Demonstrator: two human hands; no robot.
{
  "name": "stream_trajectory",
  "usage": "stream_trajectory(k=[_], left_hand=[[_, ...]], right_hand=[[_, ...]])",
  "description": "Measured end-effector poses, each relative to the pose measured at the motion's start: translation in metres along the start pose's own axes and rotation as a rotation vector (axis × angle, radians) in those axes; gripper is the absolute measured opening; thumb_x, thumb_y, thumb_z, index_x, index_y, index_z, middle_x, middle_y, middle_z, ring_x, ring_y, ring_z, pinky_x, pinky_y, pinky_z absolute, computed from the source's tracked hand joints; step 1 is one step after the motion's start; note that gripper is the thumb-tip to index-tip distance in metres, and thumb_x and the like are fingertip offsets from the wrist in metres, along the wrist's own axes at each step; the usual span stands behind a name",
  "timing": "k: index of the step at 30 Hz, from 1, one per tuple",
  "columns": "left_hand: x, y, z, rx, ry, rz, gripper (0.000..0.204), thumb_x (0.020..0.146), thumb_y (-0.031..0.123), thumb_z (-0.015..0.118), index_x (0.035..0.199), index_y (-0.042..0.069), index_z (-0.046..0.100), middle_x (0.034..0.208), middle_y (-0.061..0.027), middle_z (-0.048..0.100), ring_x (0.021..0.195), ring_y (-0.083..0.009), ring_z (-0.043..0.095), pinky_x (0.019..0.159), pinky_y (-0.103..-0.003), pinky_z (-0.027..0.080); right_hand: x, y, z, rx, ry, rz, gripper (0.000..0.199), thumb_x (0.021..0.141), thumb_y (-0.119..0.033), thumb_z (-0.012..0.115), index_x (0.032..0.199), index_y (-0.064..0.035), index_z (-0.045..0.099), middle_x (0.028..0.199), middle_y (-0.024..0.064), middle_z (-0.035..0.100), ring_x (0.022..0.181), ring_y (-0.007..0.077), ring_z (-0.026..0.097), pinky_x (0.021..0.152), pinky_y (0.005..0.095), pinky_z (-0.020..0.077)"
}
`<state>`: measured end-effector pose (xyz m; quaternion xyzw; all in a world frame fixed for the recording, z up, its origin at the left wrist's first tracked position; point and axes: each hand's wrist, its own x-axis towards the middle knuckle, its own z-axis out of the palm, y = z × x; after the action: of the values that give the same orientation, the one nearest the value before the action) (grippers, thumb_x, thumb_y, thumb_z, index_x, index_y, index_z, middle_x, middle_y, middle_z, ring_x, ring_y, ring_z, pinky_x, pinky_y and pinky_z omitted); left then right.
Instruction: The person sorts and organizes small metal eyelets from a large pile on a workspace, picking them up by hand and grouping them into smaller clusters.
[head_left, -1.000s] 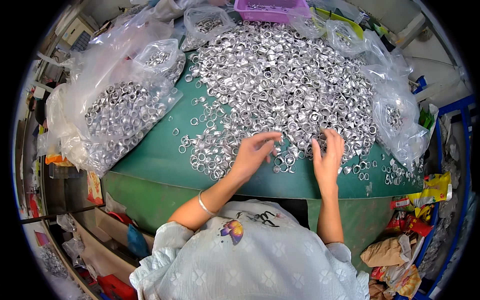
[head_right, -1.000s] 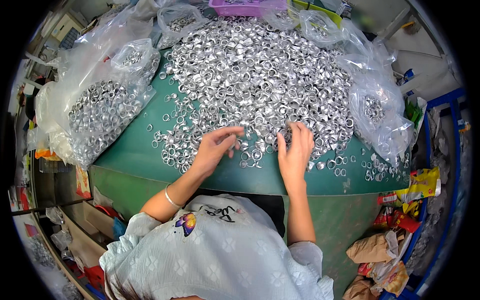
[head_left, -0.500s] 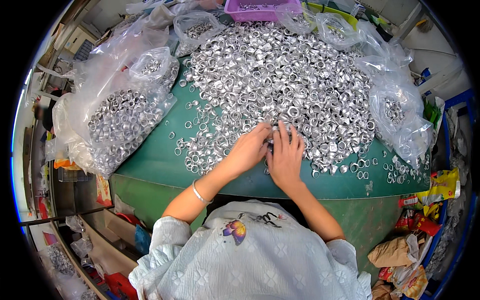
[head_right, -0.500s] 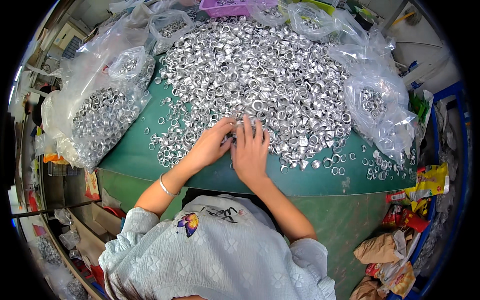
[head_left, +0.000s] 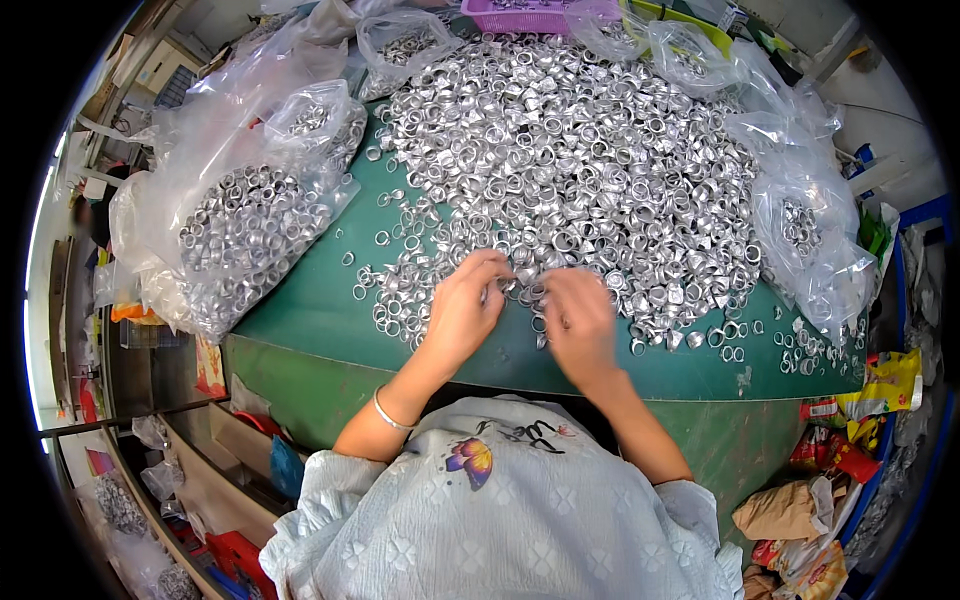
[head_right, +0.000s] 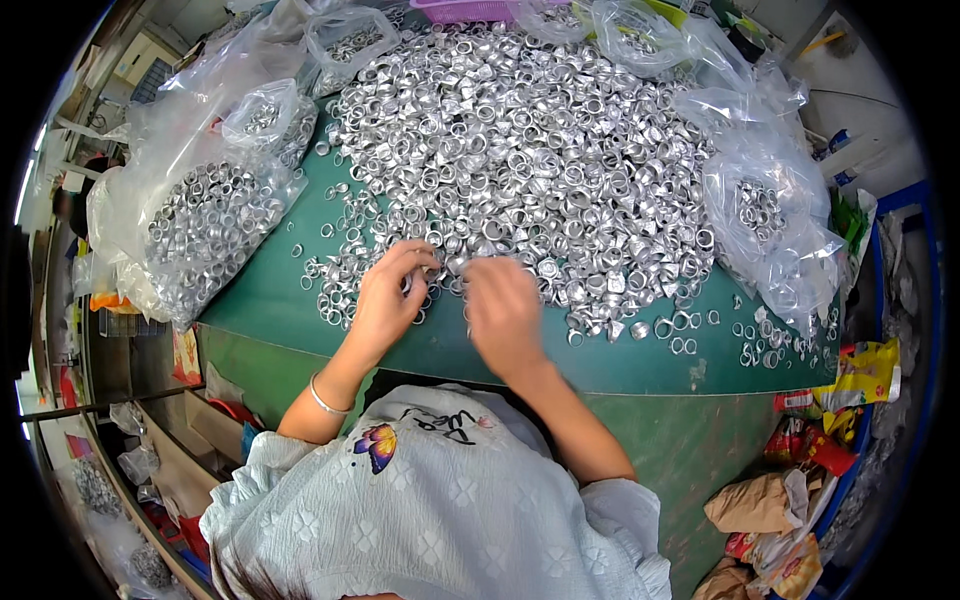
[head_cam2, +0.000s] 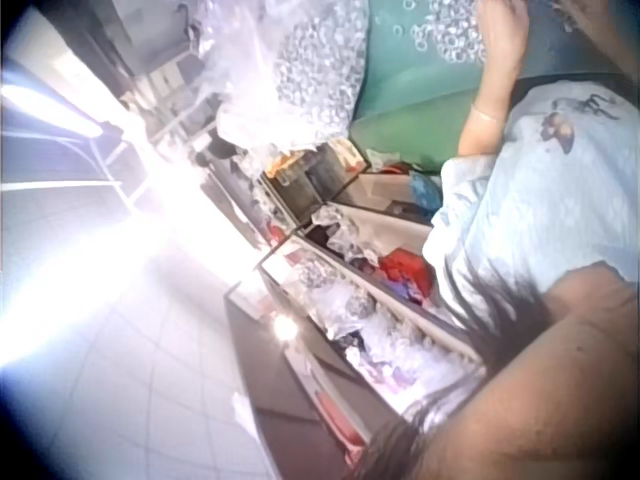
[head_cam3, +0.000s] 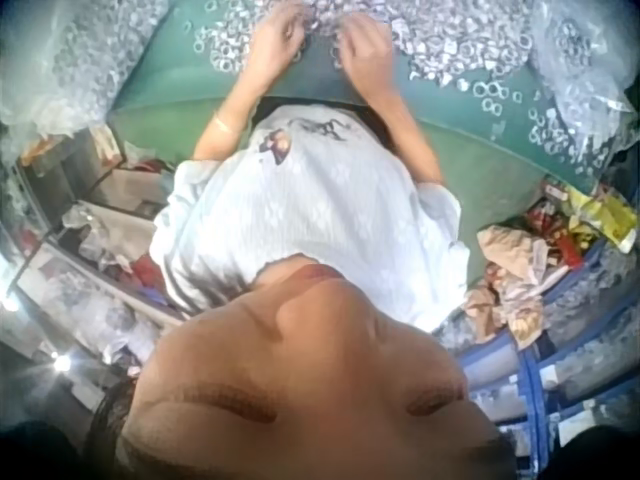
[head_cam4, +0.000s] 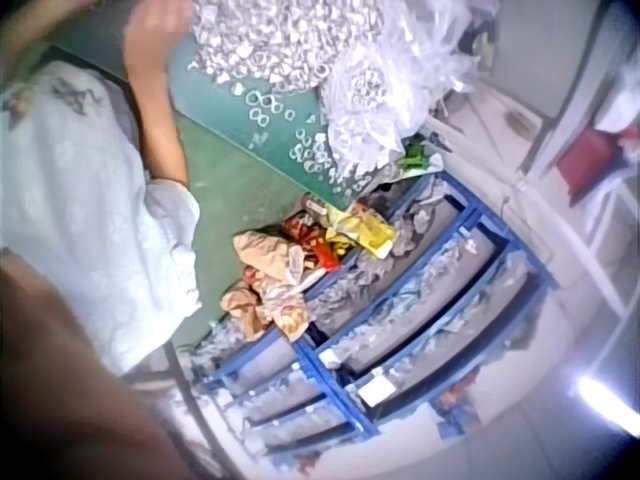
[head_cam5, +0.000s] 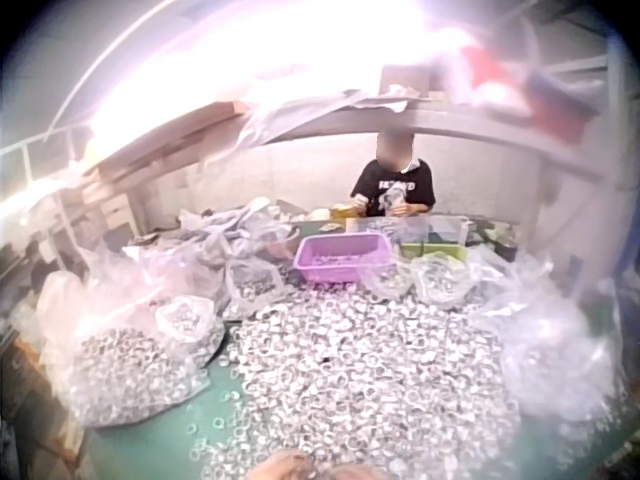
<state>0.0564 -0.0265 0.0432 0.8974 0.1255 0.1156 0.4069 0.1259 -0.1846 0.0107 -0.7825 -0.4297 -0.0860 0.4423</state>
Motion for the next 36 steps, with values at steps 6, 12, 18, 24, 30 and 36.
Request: stream_trajectory(k=[6,12,18,24,30,36], left_hand=[[0.052,0.007,0.030,0.175,-0.071,0.411,0.034,0.072,-0.006,0.055,0.103,0.007,0.061,0.106,-0.0092,0.057,0.079,-0.0300,0.061,0.066,-0.038,0.049],[0.073,0.007,0.043,0.433,-0.243,0.432,0.034,0.074,-0.001,0.055,0.106,0.009,0.059,0.098,-0.0091,0.055,0.075,-0.0308,0.061,0.063,-0.040,0.049],[0.082,-0.001,0.041,0.388,-0.260,0.426,0.027,0.076,0.002,0.053,0.102,0.007,0.057,0.092,-0.0095,0.054,0.072,-0.0316,0.061,0.062,-0.043,0.048],[0.073,-0.011,0.032,-0.045,-0.011,0.370,0.019,0.079,0.003,0.053,0.098,0.003,0.056,0.083,-0.0085,0.061,0.063,-0.0210,0.060,0.055,-0.033,0.048],[0.041,-0.004,0.003,-1.361,-0.324,-0.536,0.035,0.078,0.002,0.046,0.111,0.000,0.055,0.084,-0.0098,0.060,0.061,-0.0130,0.054,0.041,-0.020,0.037],[0.015,-0.030,0.012,-1.472,-0.431,-0.559,0.026,0.081,0.014,0.059,0.105,0.004,0.060,0.075,-0.0036,0.058,0.062,-0.0133,0.056,0.042,-0.020,0.036]], right_hand=[[0.017,0.036,-0.048,-0.386,0.014,0.142,0.015,0.073,-0.002,0.062,0.088,-0.0029,0.062,0.099,0.0061,0.058,0.092,0.0251,0.049,0.080,0.0372,0.0356],[0.019,0.048,-0.054,-0.381,-0.040,0.082,0.010,0.073,-0.004,0.064,0.083,-0.0034,0.062,0.100,0.0051,0.059,0.092,0.0246,0.049,0.082,0.0369,0.0340],[0.007,0.052,-0.059,0.591,0.215,0.450,0.006,0.081,-0.004,0.057,0.086,-0.0010,0.059,0.102,0.0136,0.061,0.093,0.0241,0.056,0.081,0.0376,0.0446],[-0.002,0.022,-0.071,1.737,0.302,0.823,0.010,0.086,-0.006,0.049,0.094,-0.0021,0.053,0.090,0.0155,0.059,0.085,0.0270,0.058,0.072,0.0350,0.0506],[-0.012,0.018,-0.052,0.275,-0.067,0.497,0.038,0.070,-0.017,0.075,0.103,-0.0055,0.060,0.074,0.0008,0.050,0.057,0.0100,0.049,0.049,0.0242,0.0377],[-0.011,0.007,-0.031,-0.250,-0.110,0.383,0.039,0.066,-0.028,0.076,0.094,-0.0071,0.061,0.083,0.0057,0.052,0.064,0.0268,0.057,0.054,0.0380,0.0433]])
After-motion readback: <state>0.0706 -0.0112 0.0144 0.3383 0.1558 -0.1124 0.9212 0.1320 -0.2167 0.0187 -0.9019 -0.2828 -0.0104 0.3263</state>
